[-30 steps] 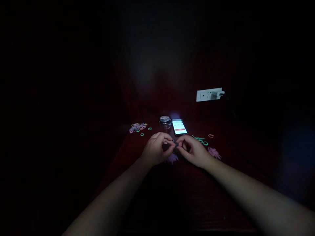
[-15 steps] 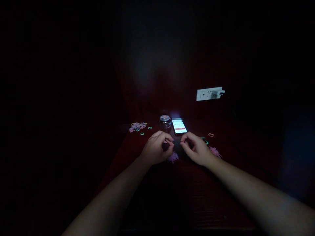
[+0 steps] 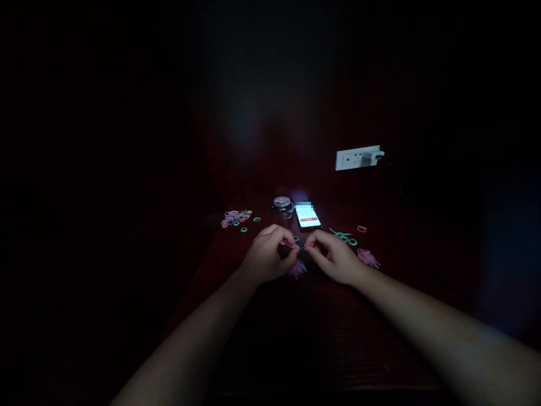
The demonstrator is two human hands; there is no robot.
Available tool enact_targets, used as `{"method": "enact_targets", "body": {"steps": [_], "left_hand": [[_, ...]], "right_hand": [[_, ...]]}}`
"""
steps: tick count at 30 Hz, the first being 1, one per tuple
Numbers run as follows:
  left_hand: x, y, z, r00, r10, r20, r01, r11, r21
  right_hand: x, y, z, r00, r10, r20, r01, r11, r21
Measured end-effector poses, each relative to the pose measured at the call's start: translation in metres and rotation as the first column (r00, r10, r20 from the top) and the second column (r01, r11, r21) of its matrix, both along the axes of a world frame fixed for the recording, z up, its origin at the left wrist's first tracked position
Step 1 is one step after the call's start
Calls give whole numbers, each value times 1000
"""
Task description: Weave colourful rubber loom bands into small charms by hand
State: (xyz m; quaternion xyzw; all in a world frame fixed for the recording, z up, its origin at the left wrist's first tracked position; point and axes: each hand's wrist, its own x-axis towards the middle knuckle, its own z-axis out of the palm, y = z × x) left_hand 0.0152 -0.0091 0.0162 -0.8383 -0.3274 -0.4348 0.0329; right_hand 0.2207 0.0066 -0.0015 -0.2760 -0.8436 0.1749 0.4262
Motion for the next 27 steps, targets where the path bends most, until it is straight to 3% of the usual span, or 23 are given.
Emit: {"method": "enact_targets", "body": {"steps": [6,11,17,27], "left_hand": [[0,0,1,1000,10,2,-10,1000,7],[0,2,1,999,14,41,-16,999,35],[2,0,2,1000,0,22,-1,999,32],[1,-1,2,1000,-16,-3,16,1000,-7]], "right_hand": [[2,2,0,1000,-21,-1,21,999,39],[5,5,1,993,-77,-94,83,995,55],[1,3,2,995,14,-99,-19,998,-54],[1,1,2,999,0,-54,0,1000,-4]]}}
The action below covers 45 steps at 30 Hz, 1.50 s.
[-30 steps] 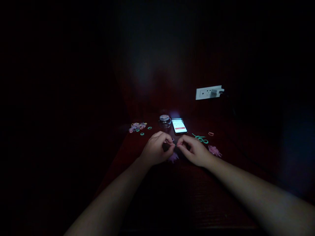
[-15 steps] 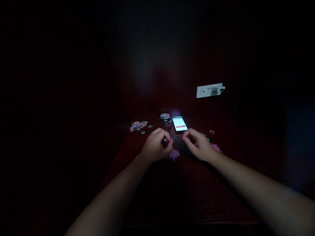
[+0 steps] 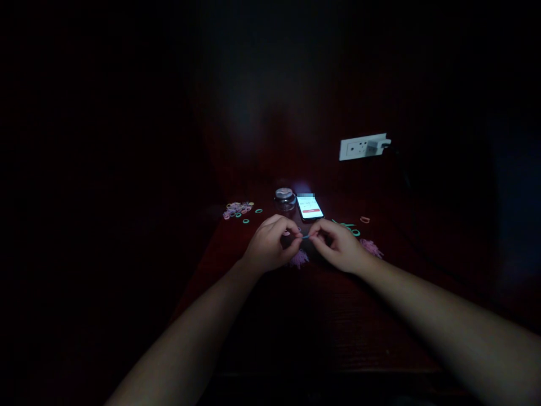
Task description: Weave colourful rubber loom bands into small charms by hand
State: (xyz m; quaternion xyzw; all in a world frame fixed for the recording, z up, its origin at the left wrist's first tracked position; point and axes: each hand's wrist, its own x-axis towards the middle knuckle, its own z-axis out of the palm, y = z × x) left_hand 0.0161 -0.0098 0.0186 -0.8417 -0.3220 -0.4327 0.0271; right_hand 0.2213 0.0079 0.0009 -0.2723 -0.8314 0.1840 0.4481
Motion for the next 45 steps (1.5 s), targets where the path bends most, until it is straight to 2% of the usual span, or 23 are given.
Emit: {"method": "enact_targets", "body": {"steps": [11,27,31,45], "left_hand": [[0,1,-1,999,6,40,-8,999,33],[-1,2,-1,1000,2,-5,-2,1000,27],[-1,2,0,1000,10,-16,-10,999,34],[-2,2,0,998,6,-57,-9,999,-47]], "right_hand": [[1,1,0,1000,-2,8,2,1000,9],[0,1,0,999,33,-2,-33,999,11],[0,0,1,1000,28,6,-28,998,49],[-1,-2,-1,1000,28,8,-28,1000,2]]}}
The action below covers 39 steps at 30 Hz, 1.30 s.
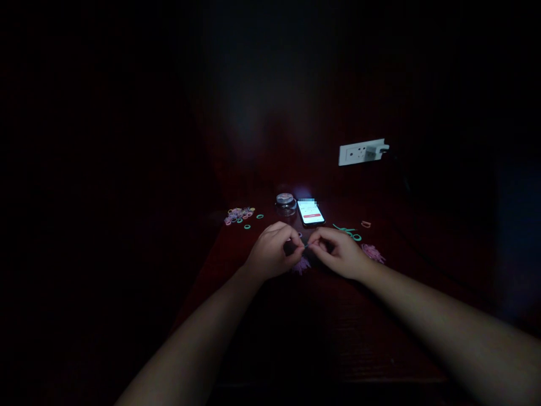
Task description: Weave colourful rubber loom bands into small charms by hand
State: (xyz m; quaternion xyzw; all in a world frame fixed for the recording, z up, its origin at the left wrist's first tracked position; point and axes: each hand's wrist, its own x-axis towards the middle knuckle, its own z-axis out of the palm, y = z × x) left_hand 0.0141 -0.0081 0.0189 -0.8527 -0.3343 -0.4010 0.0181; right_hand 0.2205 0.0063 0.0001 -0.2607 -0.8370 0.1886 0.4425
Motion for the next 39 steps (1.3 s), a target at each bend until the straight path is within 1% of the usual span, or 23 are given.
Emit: {"method": "enact_targets", "body": {"steps": [5,11,22,27,31,39], "left_hand": [[1,0,-1,1000,12,14,-12,1000,-3],[0,0,-1,1000,-6,10,6,1000,4],[-1,1,-3,1000,-6,2,6,1000,-10],[-1,1,-3,1000,-14,16,14,1000,-14],[-1,1,-3,1000,-29,13,29,1000,-11],[-2,2,-3,1000,-7,17,7,1000,-2]], "right_hand": [[0,0,0,1000,13,-6,-13,1000,-13],[-1,-1,2,1000,-7,13,7,1000,21],[-1,-2,2,999,-18,46,19,1000,-13],[-1,-2,1,998,-28,59,29,1000,-5],[-1,-2,2,997,-11,73,11,1000,2],[-2,-3,4,997,-22,73,22,1000,-8]]}}
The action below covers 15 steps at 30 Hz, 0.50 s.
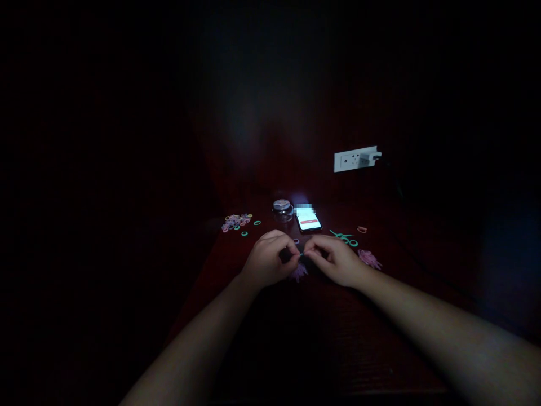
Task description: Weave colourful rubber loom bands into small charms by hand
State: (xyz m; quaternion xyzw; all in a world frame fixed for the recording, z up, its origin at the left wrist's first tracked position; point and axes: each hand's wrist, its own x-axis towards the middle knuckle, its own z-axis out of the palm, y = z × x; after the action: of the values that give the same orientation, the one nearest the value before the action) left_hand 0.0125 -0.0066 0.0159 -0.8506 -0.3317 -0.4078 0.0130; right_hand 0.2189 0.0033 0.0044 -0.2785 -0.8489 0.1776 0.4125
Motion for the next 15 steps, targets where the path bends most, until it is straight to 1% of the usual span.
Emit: {"method": "enact_targets", "body": {"steps": [6,12,15], "left_hand": [[1,-2,1,1000,-13,12,13,1000,-13],[0,-1,0,1000,-4,17,5,1000,-8],[0,-1,0,1000,-18,17,19,1000,-4]], "right_hand": [[-1,-1,-2,1000,30,-9,-30,999,-39],[-1,1,-3,999,19,-44,-22,999,-48],[-1,1,-4,999,20,-47,-22,999,-48]]}}
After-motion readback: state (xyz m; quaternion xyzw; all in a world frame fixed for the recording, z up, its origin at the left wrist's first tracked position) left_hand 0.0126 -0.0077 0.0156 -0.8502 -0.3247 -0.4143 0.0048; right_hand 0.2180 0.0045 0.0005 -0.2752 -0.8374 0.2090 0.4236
